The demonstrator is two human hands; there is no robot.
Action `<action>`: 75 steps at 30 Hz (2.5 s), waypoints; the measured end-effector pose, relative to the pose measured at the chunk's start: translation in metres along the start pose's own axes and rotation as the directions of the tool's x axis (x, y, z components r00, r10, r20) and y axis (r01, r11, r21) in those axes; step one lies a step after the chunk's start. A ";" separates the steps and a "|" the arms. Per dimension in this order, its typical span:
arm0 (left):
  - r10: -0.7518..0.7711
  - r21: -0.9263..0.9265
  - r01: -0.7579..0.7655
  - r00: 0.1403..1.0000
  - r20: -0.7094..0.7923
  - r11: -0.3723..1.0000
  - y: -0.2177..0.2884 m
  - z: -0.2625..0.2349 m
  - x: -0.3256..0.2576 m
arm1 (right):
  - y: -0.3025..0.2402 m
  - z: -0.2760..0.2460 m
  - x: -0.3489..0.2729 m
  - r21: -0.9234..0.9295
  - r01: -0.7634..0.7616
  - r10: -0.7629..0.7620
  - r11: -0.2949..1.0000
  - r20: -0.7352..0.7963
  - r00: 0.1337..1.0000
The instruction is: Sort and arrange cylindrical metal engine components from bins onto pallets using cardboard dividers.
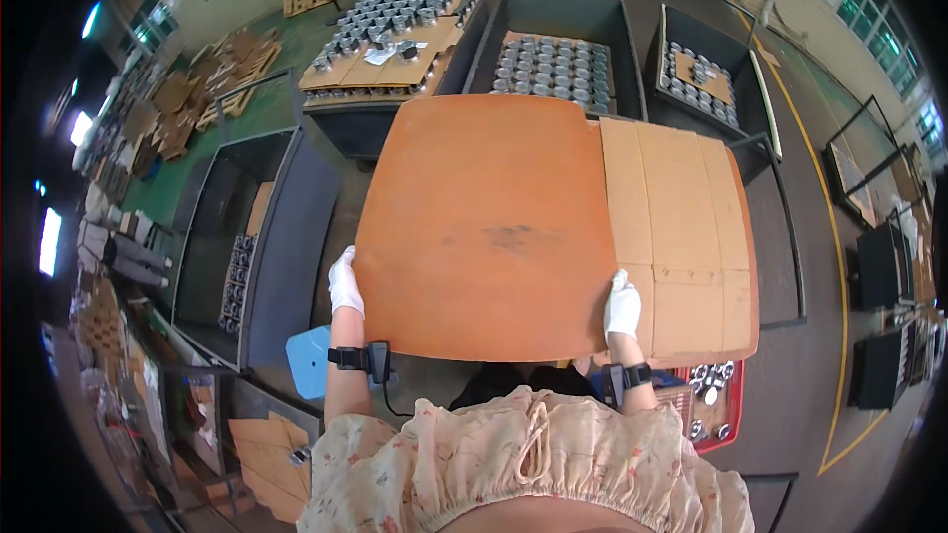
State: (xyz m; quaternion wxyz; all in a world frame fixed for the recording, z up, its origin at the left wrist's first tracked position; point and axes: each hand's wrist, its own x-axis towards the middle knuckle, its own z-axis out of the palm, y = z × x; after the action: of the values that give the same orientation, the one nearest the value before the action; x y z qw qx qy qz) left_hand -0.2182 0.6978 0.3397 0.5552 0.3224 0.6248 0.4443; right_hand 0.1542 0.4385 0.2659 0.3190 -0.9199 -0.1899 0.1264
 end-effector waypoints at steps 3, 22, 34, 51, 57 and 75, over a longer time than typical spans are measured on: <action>-0.034 0.010 0.034 0.999 0.032 0.999 -0.008 -0.015 0.030 | -0.011 0.031 -0.012 -0.088 0.002 -0.009 0.996 -0.079 0.997; -0.023 0.447 -0.065 0.982 0.189 0.892 -0.083 -0.039 0.093 | -0.003 0.042 -0.046 -0.248 0.010 0.038 0.969 0.187 0.982; -0.046 0.460 -0.068 0.971 0.233 0.885 -0.106 -0.027 0.122 | -0.006 0.026 -0.058 -0.194 0.062 -0.054 0.979 0.048 0.997; -0.182 0.419 -0.416 0.500 0.847 0.807 -0.097 0.147 -0.154 | 0.226 -0.155 -0.003 0.186 -0.357 0.396 0.915 -0.573 0.717; -0.751 0.749 -0.631 0.390 0.532 0.203 -0.174 0.194 -0.246 | 0.302 -0.212 0.093 -0.072 -0.363 0.253 0.929 -0.592 0.765; -0.747 0.366 0.781 0.186 0.638 0.506 -0.249 0.205 -0.289 | 0.364 -0.216 0.222 -0.102 -0.201 0.205 0.974 0.036 0.978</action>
State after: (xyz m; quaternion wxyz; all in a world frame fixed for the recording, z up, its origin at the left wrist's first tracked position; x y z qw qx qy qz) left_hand 0.0564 0.3806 0.2323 0.9051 0.1045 0.4091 -0.0499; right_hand 0.5272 0.1541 0.1749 0.2547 -0.9458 -0.1082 0.1702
